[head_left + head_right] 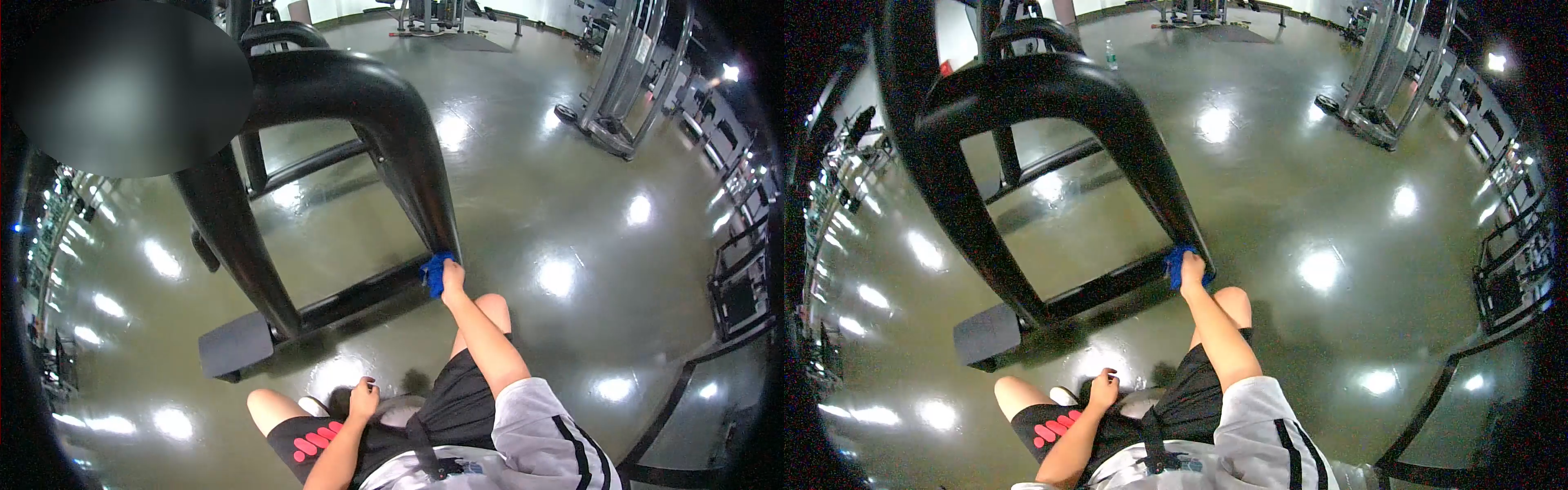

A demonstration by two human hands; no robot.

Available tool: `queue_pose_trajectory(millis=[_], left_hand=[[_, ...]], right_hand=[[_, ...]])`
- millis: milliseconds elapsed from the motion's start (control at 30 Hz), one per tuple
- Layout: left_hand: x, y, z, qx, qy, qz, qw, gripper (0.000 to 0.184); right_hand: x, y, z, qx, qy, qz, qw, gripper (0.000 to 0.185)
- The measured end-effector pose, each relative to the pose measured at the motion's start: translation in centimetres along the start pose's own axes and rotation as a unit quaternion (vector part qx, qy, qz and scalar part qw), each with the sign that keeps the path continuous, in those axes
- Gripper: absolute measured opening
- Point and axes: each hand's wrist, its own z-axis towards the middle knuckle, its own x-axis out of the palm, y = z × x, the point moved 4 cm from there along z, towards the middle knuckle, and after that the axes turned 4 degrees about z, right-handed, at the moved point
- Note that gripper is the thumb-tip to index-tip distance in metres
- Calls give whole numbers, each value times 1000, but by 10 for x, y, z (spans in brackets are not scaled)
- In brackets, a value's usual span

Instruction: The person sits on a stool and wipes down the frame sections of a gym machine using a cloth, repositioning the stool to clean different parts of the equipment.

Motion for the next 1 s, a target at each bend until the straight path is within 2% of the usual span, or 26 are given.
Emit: queue_pose_trajectory(millis=[100,133,167,233,267,300,333,400,433,600,667,733,800,867,933,967,1000], left_hand=[[15,16,5,38,101,46,993,36],[21,22,5,22,104,45,993,38],[29,34,3,23,98,36,994,39],[41,37,-3,21,188,62,980,41],[33,17,-14,83,236,110,962,40],[35,15,-14,65,224,86,969,40],[37,16,-17,48,213,63,974,41],[40,18,-19,45,228,20,973,41],[42,18,-17,41,234,-25,971,42],[99,6,-17,56,315,-18,947,42],[111,-2,-9,55,357,-38,932,42],[105,-18,-24,138,390,-15,910,43],[132,9,-6,304,335,81,888,46],[107,10,-5,133,346,55,927,50],[103,54,-5,15,272,109,956,53],[105,74,-9,-34,266,155,951,55],[104,93,-10,-86,264,203,939,57]], right_hand=[[18,29,-69,78,146,55,985,23],[13,28,-79,61,185,31,980,25],[10,25,-87,105,189,-1,976,23],[-1,30,-118,150,220,-36,963,22],[-4,43,-138,152,246,-42,956,22],[-11,46,-148,194,265,-33,944,18],[-21,48,-159,198,258,-30,945,18],[-36,45,-185,171,326,-69,927,18],[-47,41,-194,164,325,-49,930,22],[-123,18,-240,103,206,1,973,23],[-143,4,-262,140,20,-8,990,26],[-162,-20,-275,138,55,-40,988,31],[-168,-27,-279,183,73,-156,968,33],[-160,-18,-251,84,234,-292,924,30],[-147,-33,-230,29,263,-317,911,23],[-143,-44,-224,42,254,-279,925,22],[-146,-61,-219,95,202,-315,922,27]])
